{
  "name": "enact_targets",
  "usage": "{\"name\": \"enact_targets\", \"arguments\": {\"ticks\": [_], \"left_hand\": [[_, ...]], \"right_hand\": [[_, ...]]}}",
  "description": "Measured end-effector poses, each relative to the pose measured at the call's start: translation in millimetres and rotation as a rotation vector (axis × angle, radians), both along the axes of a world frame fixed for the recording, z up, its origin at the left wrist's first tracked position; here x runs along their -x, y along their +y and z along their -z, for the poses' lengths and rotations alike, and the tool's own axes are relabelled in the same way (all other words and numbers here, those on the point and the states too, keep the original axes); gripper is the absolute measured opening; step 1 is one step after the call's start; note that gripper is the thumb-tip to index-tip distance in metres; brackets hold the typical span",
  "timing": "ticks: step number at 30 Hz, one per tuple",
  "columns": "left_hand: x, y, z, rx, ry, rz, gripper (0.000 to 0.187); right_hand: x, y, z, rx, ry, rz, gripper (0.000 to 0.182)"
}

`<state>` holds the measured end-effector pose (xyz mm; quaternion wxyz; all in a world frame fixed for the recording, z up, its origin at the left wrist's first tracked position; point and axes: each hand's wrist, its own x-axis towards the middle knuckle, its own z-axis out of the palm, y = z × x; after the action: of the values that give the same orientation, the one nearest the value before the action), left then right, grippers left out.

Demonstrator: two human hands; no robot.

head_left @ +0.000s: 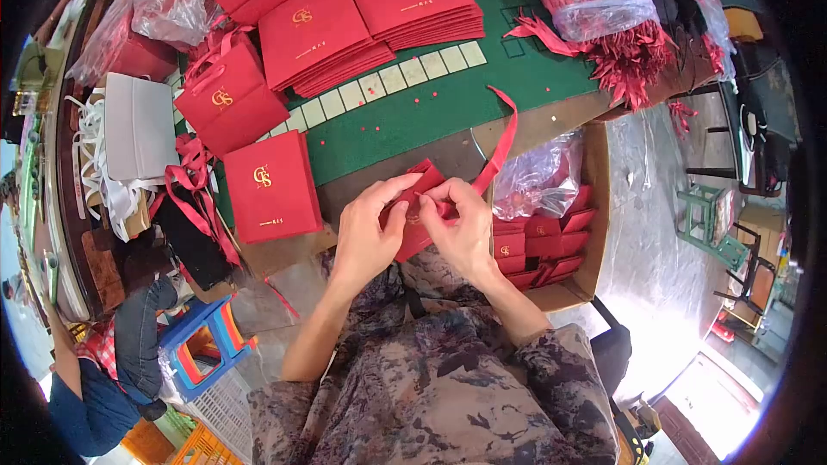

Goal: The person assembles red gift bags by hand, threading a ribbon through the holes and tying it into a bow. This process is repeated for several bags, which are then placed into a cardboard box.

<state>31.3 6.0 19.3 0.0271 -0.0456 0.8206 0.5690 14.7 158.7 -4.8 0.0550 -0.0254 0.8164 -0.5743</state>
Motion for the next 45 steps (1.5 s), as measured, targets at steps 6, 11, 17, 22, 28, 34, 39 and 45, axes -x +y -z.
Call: {"name": "enact_targets", "arguments": {"ticks": [6,11,17,22,28,34,39,45], "left_hand": [[-1,9,-8,0.174,0.089,-0.045,0.036],[-11,15,-4,0.296,0.153,0.008,0.037],[-10,6,-7,0.189,0.154,-0.025,0.032],[-23,1,-14,0.143,0.030,0.082,0.024],[-38,1,-20,0.151,0.025,0.041,0.024],[-48,4,-25,0.340,0.232,0.027,0.017],[-55,12,-31,0.595,0.477,0.110,0.011],[-68,22,-47,0.677,0.617,0.219,0.010]], "right_hand": [[4,-5,-6,-0.350,0.481,-0.087,0.016],[2,-3,-14,-0.325,0.305,-0.113,0.017],[-9,12,-18,-0.144,0.266,-0.112,0.015],[-19,21,-25,-0.186,0.303,-0.163,0.017],[-27,22,-40,-0.294,0.479,-0.261,0.019],[-12,30,-61,-0.106,0.596,-0.301,0.016],[4,38,-53,-0.185,0.601,-0.566,0.009],[0,56,-66,-0.248,0.612,-0.684,0.008]]}}
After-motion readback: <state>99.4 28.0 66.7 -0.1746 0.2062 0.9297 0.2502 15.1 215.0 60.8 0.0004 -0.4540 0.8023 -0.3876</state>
